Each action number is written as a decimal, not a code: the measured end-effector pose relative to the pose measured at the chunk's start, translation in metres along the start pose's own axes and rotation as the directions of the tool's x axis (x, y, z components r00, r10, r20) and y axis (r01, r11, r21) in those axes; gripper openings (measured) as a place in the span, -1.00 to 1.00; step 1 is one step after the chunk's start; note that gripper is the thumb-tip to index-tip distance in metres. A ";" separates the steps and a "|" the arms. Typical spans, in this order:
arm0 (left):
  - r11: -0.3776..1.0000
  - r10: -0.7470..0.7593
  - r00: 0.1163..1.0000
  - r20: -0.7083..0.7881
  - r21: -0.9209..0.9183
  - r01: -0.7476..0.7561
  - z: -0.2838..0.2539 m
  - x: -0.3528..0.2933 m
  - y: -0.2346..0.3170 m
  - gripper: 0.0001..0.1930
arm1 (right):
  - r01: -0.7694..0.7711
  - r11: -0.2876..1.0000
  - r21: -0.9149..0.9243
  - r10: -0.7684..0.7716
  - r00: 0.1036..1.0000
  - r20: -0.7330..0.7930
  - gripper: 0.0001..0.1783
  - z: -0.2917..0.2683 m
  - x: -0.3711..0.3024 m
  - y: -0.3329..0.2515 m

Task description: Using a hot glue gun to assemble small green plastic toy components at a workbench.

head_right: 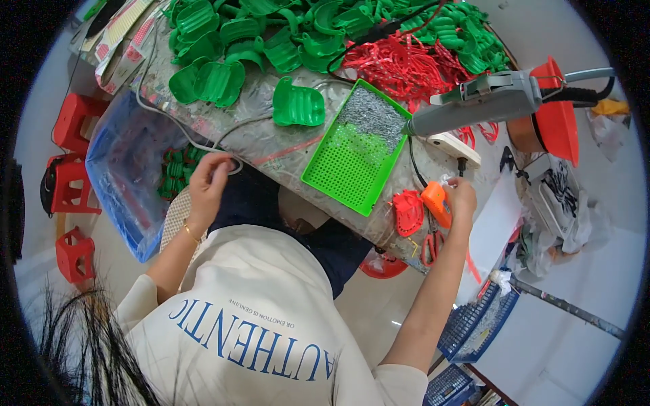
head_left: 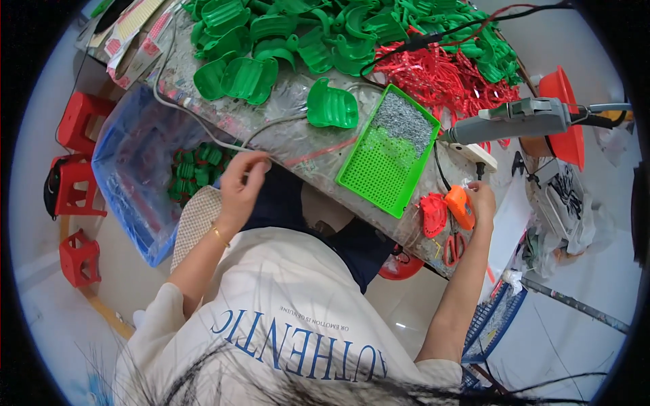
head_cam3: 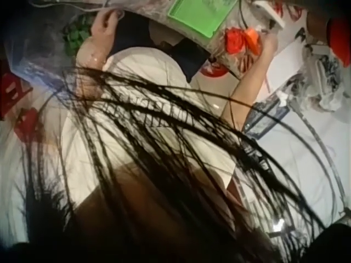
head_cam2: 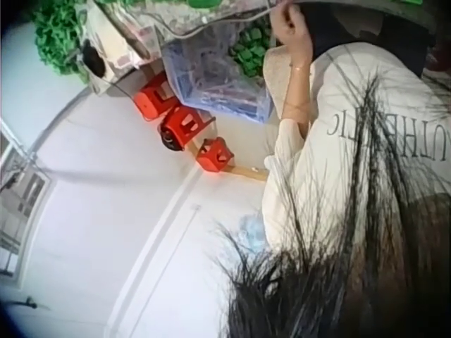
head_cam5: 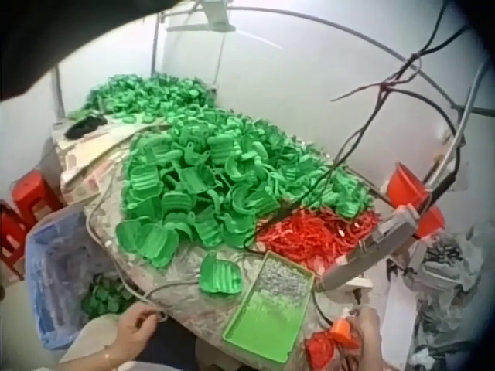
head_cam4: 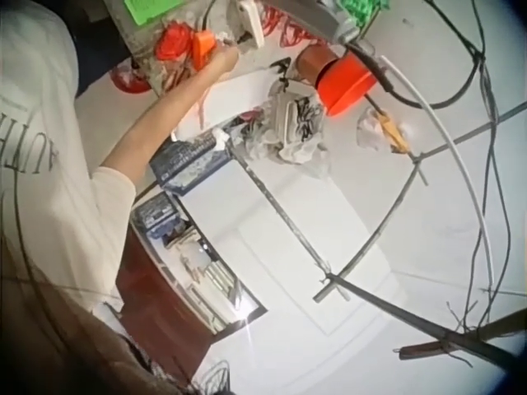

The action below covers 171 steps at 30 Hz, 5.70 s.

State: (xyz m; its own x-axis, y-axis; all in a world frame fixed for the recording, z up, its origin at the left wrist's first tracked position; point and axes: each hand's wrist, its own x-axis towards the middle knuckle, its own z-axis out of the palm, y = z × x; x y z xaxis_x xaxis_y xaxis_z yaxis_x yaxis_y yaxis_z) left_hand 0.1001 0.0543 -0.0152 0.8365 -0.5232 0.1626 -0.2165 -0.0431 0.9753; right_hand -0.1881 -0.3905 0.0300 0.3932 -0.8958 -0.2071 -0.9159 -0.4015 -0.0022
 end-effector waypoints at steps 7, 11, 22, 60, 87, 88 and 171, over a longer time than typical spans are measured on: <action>0.973 0.229 0.934 0.275 -0.042 -0.227 0.058 0.003 0.026 -0.75 | 0.208 0.929 0.306 -0.047 0.887 -0.460 -0.73 -0.020 -0.028 -0.023; 0.926 0.326 0.839 0.435 0.032 -0.377 0.078 0.014 0.030 -0.71 | 0.471 0.723 0.506 -0.263 0.865 -0.428 -0.77 -0.035 -0.054 -0.079; 0.886 0.432 0.791 0.433 -0.041 -0.461 0.097 0.013 -0.004 -0.75 | 0.688 0.591 0.421 -0.538 0.725 -0.430 -0.80 0.004 -0.069 -0.182; 0.895 0.415 0.801 0.431 -0.037 -0.444 0.093 0.015 -0.007 -0.76 | 0.663 0.733 0.152 -0.540 0.704 -0.461 -0.75 0.018 0.016 -0.158; 0.853 0.490 0.778 0.393 -0.032 -0.521 0.097 0.015 -0.012 -0.75 | 0.761 0.648 -0.042 -0.717 0.589 -0.374 -0.76 0.013 -0.007 -0.160; 0.853 0.489 0.779 0.392 -0.032 -0.520 0.097 0.015 -0.013 -0.75 | 0.747 0.664 0.012 -0.700 0.628 -0.342 -0.76 0.013 -0.014 -0.160; 0.884 0.440 0.803 0.401 -0.034 -0.467 0.090 0.014 -0.011 -0.62 | 0.649 0.620 0.440 -0.522 0.761 -0.386 -0.78 0.014 -0.083 -0.186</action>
State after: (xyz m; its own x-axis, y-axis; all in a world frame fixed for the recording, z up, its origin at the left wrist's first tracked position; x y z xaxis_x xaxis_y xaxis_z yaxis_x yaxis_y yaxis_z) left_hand 0.0691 -0.0289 -0.0372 0.3749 -0.7805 0.5002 -0.5647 0.2356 0.7909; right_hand -0.0513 -0.2385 0.0338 0.8085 -0.5453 0.2213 -0.3484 -0.7466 -0.5667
